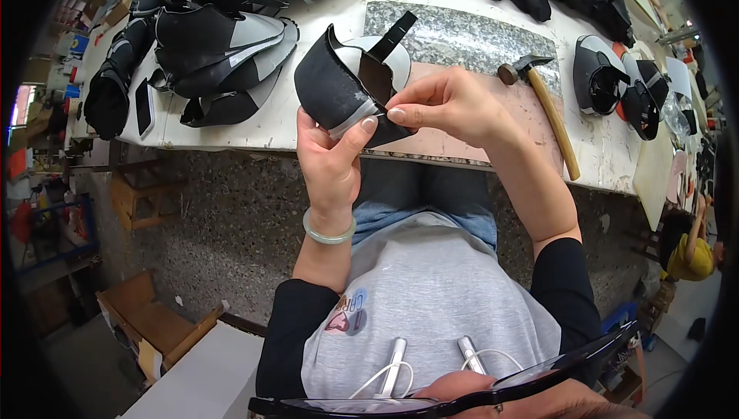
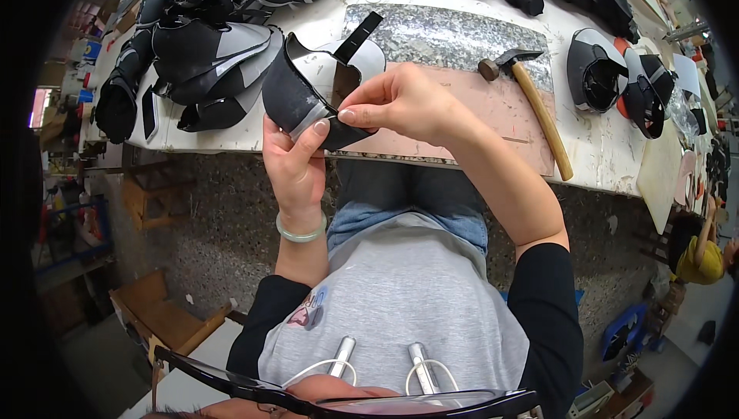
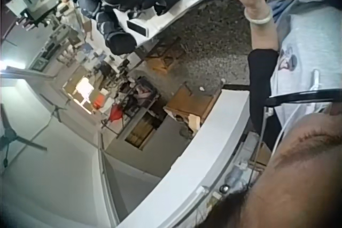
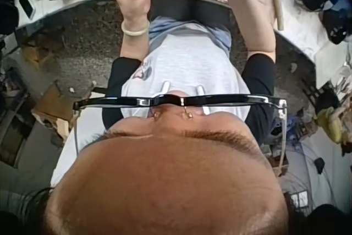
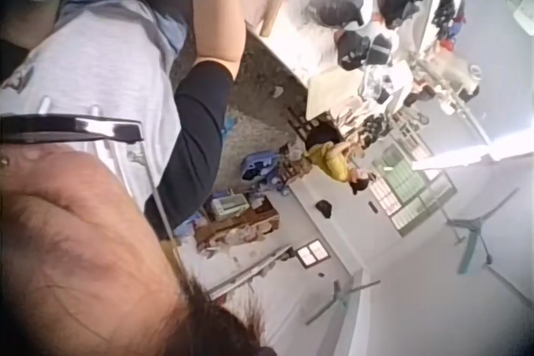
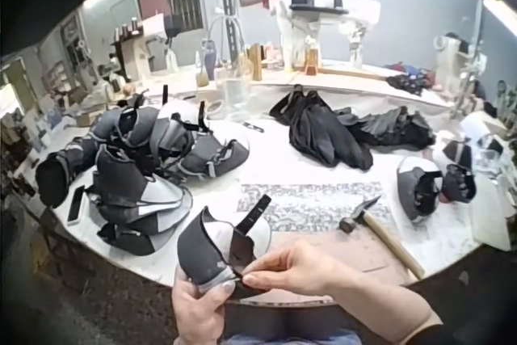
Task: The person assembles shoe uppers by folding and pressing the edges of cut fabric and leather pieces by hand, hammering the seams with a small hammer, and fitting the parts together.
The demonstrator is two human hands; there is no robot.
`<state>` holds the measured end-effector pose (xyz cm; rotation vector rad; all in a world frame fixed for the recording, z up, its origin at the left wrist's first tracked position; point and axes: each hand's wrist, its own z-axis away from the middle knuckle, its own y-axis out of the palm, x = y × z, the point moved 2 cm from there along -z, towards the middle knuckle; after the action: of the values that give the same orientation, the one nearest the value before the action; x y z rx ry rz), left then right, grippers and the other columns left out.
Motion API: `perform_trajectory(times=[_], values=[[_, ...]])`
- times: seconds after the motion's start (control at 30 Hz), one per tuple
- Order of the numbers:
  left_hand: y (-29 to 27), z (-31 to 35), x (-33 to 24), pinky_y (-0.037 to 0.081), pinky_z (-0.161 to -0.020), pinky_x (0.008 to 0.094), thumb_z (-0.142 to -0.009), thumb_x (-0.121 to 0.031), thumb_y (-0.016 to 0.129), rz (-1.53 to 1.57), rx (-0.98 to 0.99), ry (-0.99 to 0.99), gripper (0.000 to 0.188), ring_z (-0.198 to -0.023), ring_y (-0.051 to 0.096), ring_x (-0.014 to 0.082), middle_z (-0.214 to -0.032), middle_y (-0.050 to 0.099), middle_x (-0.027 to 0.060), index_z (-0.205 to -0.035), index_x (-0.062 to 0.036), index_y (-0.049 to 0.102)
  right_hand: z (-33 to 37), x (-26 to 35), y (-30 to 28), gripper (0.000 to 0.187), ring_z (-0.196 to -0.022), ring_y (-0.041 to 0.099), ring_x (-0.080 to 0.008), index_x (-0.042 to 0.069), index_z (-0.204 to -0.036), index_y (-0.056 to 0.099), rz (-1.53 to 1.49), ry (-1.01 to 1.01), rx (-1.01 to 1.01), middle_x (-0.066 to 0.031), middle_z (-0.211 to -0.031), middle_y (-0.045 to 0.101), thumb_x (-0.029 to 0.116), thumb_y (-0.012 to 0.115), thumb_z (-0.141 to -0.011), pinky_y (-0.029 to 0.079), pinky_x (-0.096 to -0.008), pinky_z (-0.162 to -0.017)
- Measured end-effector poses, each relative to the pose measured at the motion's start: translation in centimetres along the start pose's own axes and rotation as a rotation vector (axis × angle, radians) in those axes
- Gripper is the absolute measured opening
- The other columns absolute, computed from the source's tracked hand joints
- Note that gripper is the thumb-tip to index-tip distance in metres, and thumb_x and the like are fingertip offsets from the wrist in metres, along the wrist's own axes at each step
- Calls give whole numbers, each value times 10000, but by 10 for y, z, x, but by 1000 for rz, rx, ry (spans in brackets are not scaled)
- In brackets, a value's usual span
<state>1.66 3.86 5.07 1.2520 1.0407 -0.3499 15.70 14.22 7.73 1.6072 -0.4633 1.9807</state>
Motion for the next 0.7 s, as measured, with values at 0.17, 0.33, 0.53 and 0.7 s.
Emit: perform_trajectory(times=[0.17, 0.33, 0.53, 0.7], values=[[2, 0, 2, 510, -834, 265, -778, 133, 633, 42, -23, -3, 474, -908, 623, 145, -1026, 607, 91, -1177, -24, 432, 3, -1, 12, 226, -733, 590, -82, -37, -1000, 655, 95, -125, -63, -52, -809, 664, 133, 688, -855, 478, -219, -669], [-2, 1, 3, 462, -965, 371, -835, -50, 627, 292, 122, -84, 547, -1085, 576, 236, -1200, 556, 144, -1322, -6, 382, 16, 15, 19, 173, -742, 577, -71, -8, -991, 656, 618, -452, -232, -49, -824, 661, 125, 644, -882, 467, -233, -659], [-1, 3, 4, 442, -997, 395, -830, -44, 618, 258, 121, -121, 578, -1139, 546, 257, -1255, 523, 151, -1347, -7, 361, 8, 15, 8, 147, -759, 587, -78, -12, -934, 693, 113, -244, -93, -43, -838, 654, 114, 630, -892, 477, -228, -675], [4, 12, -10, 437, -981, 341, -783, 72, 634, 182, 90, -61, 561, -1098, 550, 202, -1192, 540, 97, -1286, -42, 412, 5, 14, 22, 150, -774, 551, -44, -14, -963, 603, 155, -215, 80, -2, -830, 596, 123, 626, -906, 454, -199, -675]])
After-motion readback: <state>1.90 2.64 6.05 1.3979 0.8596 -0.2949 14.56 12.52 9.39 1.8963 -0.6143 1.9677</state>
